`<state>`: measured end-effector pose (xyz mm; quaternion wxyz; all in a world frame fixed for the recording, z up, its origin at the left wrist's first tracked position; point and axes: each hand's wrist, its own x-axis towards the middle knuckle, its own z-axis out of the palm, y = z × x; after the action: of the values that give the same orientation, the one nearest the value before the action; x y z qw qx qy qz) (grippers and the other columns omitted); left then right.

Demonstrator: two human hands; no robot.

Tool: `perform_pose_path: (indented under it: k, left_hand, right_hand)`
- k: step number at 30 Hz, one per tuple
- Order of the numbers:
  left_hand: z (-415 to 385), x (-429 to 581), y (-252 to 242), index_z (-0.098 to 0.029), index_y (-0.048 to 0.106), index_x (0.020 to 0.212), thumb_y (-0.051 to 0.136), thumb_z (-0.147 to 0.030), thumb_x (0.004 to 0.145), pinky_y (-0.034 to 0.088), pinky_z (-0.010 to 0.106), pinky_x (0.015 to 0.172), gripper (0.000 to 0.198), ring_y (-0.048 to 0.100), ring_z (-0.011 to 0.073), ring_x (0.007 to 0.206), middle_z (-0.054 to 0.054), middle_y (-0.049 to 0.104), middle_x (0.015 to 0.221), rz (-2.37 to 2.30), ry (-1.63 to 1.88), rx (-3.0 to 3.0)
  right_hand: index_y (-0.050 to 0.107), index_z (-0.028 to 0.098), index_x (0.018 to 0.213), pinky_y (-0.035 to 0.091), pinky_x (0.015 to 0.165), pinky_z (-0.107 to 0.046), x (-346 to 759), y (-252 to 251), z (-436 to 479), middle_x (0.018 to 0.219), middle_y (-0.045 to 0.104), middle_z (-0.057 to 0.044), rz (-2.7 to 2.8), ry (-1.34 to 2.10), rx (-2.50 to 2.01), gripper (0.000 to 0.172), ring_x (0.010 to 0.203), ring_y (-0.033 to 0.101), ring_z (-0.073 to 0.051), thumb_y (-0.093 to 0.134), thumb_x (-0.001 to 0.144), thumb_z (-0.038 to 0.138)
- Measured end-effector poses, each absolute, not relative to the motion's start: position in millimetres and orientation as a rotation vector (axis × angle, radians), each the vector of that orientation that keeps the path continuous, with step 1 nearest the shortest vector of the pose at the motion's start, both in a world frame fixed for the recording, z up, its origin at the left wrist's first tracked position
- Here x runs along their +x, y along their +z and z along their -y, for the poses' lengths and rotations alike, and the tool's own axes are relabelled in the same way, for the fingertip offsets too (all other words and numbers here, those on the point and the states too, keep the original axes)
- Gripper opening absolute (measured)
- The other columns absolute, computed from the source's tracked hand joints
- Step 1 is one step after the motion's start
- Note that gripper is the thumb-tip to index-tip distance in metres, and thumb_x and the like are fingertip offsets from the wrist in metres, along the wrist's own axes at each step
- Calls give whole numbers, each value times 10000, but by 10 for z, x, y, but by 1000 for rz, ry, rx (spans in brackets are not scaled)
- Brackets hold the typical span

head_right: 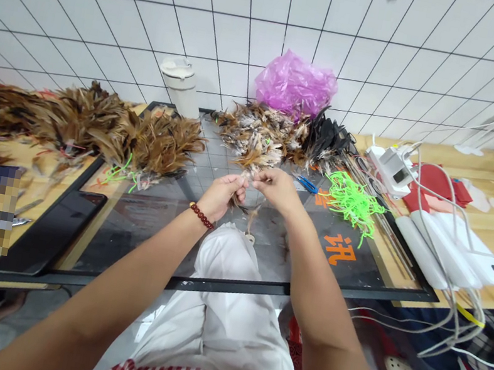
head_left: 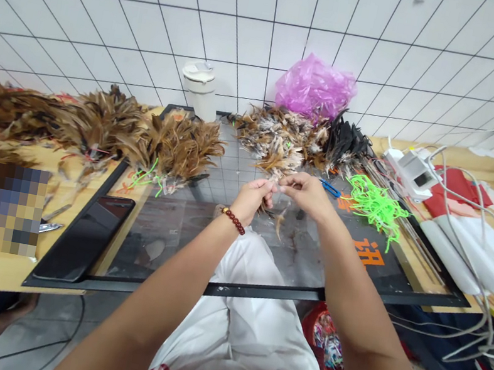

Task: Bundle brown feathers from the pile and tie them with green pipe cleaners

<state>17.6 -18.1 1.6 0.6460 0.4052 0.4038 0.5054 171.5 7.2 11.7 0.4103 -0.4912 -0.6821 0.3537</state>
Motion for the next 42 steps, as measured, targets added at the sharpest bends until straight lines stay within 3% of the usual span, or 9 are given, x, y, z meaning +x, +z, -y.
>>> perform_pose_path:
  k: [5,12,16,21,29,37,42]
  left_hand:
    - [153,160,-4,-138,565,675,638,-316,778,388,192,476,219,435,54,429,-56,416,489,-933,1194,866]
    - [158,146,22,-140,555,696,637,-303,789,414,201,483,205,442,59,441,-59,410,504,-920,1191,790]
    - [144,170,17,-134,571,687,634,-298,791,450,202,526,204,517,65,498,-24,523,574,-1024,1259,788]
    - [142,211,7,-127,607,688,568,-240,825,449,199,512,182,574,84,528,24,632,637,-1166,1261,907]
    - [187,202,17,-143,596,636,589,-267,809,366,173,423,213,486,66,412,-6,562,512,-1230,1171,1144]
    - [208,190,26,-141,577,643,574,-292,818,347,173,438,231,447,54,425,-20,532,523,-1166,1136,1189]
    - [239,199,78,-138,554,613,587,-313,810,335,177,434,265,442,56,431,-19,513,523,-1095,1137,1134]
  right_hand:
    - [730,191,706,409,597,-252,2030,83,-138,657,667,7,2084,828,-1415,114,595,551,-130,692,607,150]
    - [707,179,702,407,675,-243,1981,68,-127,745,660,-32,2396,638,-1444,90,712,564,-153,637,687,125]
    - [665,154,783,400,693,-253,1889,128,-75,776,653,-52,2327,477,-1386,155,721,555,-157,512,778,127]
    - [648,170,787,420,738,-258,1785,228,21,801,660,-39,2188,481,-1115,139,764,582,-158,509,792,169]
    - [605,161,1042,453,782,-277,1709,164,28,864,661,-42,2030,442,-977,245,808,613,-160,507,818,166]
    - [563,198,1001,460,733,-285,1689,154,35,811,649,-12,1968,256,-956,227,734,604,-157,620,781,205]
    - [560,204,1037,474,795,-306,1675,194,79,842,689,-18,1898,271,-972,235,796,643,-169,600,805,206]
